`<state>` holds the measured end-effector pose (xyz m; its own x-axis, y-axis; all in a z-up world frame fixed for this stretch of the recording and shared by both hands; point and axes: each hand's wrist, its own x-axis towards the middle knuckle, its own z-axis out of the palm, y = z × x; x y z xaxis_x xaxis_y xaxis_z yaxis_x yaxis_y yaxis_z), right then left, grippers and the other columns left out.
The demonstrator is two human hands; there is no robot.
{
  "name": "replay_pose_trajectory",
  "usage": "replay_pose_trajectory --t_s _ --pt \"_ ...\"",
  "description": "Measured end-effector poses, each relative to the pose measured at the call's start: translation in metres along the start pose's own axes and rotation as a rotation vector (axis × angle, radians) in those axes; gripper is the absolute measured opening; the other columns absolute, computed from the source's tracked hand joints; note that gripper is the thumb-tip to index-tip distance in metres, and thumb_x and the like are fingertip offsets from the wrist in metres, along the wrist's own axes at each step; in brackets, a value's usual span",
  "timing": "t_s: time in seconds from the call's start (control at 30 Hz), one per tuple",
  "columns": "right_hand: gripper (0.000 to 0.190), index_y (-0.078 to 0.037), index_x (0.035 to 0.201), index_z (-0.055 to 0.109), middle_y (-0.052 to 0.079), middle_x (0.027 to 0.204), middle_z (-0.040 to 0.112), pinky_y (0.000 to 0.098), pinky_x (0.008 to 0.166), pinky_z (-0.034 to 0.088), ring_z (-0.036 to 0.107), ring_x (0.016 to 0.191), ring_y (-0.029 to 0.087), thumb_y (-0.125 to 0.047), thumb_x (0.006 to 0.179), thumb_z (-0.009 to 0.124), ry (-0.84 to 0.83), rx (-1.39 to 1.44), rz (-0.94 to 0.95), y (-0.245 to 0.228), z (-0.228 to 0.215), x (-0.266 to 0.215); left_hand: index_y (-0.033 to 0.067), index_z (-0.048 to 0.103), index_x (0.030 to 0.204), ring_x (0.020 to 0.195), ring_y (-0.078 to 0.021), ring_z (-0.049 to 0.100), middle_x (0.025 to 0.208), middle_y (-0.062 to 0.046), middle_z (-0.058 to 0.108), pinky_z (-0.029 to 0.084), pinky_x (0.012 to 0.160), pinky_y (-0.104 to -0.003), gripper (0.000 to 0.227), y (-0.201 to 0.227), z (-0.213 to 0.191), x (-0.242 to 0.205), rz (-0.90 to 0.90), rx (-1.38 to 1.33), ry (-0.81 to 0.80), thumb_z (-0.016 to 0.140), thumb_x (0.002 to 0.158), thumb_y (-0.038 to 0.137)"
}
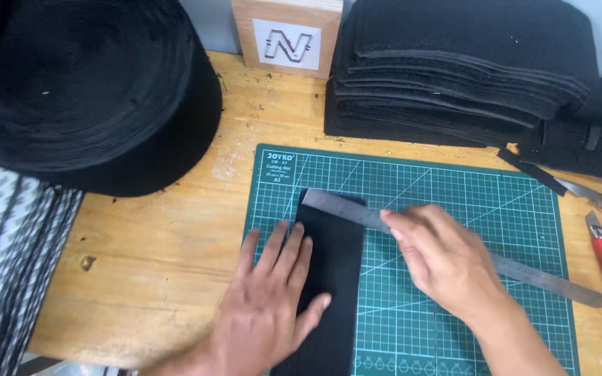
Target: The person measures a piece of black fabric using a metal ruler on a green cutting mat. They repeatedly align the ruler, adjust the fabric, and check dimensions before moving the fabric aside and picking up another piece to repeat the process.
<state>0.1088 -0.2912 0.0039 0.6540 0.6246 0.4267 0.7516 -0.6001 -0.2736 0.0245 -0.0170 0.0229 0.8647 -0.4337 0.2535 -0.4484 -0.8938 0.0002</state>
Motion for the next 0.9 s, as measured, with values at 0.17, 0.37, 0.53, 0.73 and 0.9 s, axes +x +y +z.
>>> replay_pose_trajectory --t_s 0.17,0.37,0.53,0.73,0.9 --pt "0.036 -0.006 0.13 0.059 0.012 0.101 0.059 0.0297 0.042 0.052 0.058 0.068 0.019 -0.021 0.097 0.065 0.0 -0.047 0.109 -0.016 -0.035 0.003 0.0022 0.058 0.142 0.141 -0.0336 0.046 0.149 -0.018 0.054 0.032 0.117 -0.053 0.075 -0.014 0.022 0.032 -0.026 0.079 0.039 0.039 0.102 0.062" --pt "0.039 -0.011 0.126 0.064 0.006 0.104 0.063 0.0418 0.053 0.055 0.065 0.073 0.02 -0.031 0.093 0.07 -0.082 -0.099 0.248 -0.029 -0.055 -0.009 -0.0054 0.052 0.136 0.133 -0.0385 0.045 0.141 -0.025 0.051 0.034 0.112 -0.052 0.054 -0.021 -0.01 0.015 -0.05 -0.254 0.12 0.046 0.106 0.039" --pt "0.045 -0.017 0.132 0.06 0.005 0.106 0.059 0.0276 0.037 0.06 0.062 0.058 0.015 -0.037 0.092 0.064 -0.231 -0.064 0.236 -0.047 -0.056 -0.022 -0.0056 0.066 0.111 0.106 -0.0361 0.061 0.111 -0.02 0.062 0.048 0.099 -0.053 0.025 -0.003 -0.033 -0.052 0.028 -0.516 0.211 0.06 0.101 0.016" --pt "0.043 -0.025 0.131 0.065 0.005 0.111 0.059 0.0349 0.064 0.065 0.068 0.078 0.017 -0.033 0.089 0.07 -0.235 0.01 0.166 -0.077 -0.039 -0.042 0.0024 0.069 0.124 0.123 -0.0331 0.058 0.125 -0.017 0.062 0.037 0.112 -0.058 0.04 0.014 -0.009 -0.093 0.008 -0.412 0.177 0.058 0.104 0.035" --pt "0.042 -0.02 0.131 0.064 0.005 0.105 0.057 0.0324 0.062 0.058 0.064 0.083 0.018 -0.029 0.091 0.073 -0.156 -0.033 0.033 -0.09 -0.024 -0.049 0.0003 0.068 0.125 0.117 -0.0343 0.058 0.124 -0.017 0.06 0.04 0.111 -0.058 0.043 0.015 -0.004 -0.097 0.028 -0.409 0.205 0.06 0.104 0.038"
